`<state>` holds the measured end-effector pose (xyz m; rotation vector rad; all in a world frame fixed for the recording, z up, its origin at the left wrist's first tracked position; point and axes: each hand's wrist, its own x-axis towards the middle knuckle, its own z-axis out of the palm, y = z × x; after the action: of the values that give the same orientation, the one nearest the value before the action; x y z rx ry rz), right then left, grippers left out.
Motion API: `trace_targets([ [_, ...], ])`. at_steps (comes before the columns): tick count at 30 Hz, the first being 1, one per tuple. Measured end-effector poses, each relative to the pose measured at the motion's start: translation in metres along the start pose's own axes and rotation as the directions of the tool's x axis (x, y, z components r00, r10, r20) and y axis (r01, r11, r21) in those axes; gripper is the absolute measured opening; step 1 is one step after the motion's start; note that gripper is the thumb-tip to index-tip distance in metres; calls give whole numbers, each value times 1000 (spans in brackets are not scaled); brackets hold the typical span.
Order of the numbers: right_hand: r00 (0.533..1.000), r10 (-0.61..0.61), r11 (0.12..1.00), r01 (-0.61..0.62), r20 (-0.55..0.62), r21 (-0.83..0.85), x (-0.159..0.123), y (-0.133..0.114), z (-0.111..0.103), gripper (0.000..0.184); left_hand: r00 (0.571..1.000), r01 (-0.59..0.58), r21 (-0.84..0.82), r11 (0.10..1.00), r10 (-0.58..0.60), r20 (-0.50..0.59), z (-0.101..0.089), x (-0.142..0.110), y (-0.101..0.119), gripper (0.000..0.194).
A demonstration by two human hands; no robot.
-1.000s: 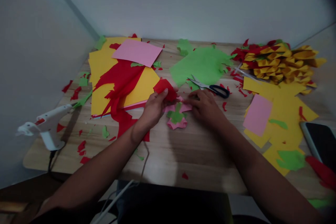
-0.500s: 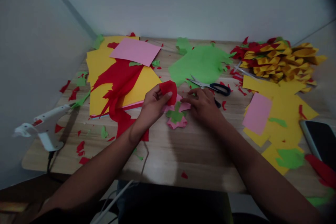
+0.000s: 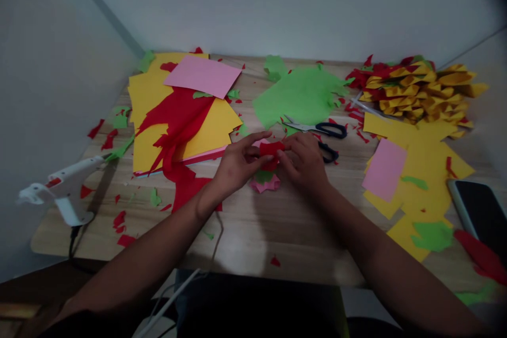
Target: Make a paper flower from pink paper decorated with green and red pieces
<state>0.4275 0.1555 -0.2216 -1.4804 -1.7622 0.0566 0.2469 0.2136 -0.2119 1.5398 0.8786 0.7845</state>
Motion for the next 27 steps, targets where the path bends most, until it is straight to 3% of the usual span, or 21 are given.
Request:
trace_targets([
  [3,1000,4,1000,-5,5,25,0,1,-1,15,999,-43,22,999,44,-14,1,1,-3,35],
  [5,999,16,999,-18,39,34,0,0,-2,14,993,-60,-32,998,56,-105,1,4,-3,21],
  [9,989,55,998,-56,138,2,1,-1,-2,22,959,-63,-100,993,33,-281,-6,10,-2,28],
  [13,965,76,996,-60,253,-71,0,4,1,27,936,-29,134,991,74,-343,-18,16,-5,36],
  [16,949,78,993,-46,304,-110,0,7,2,25,931,-38,375,926,169,-322,-22,17,-8,39],
  [20,938,73,990,-29,337,-134,0,6,0,24,941,-60,540,839,229,-251,-23,17,-14,43],
  [23,943,86,990,-43,323,-137,0,6,0,22,942,-72,599,798,252,-223,-19,18,-19,39],
  [27,967,94,991,-67,239,-119,-2,6,4,19,950,-65,568,821,225,-217,-13,19,-20,29],
])
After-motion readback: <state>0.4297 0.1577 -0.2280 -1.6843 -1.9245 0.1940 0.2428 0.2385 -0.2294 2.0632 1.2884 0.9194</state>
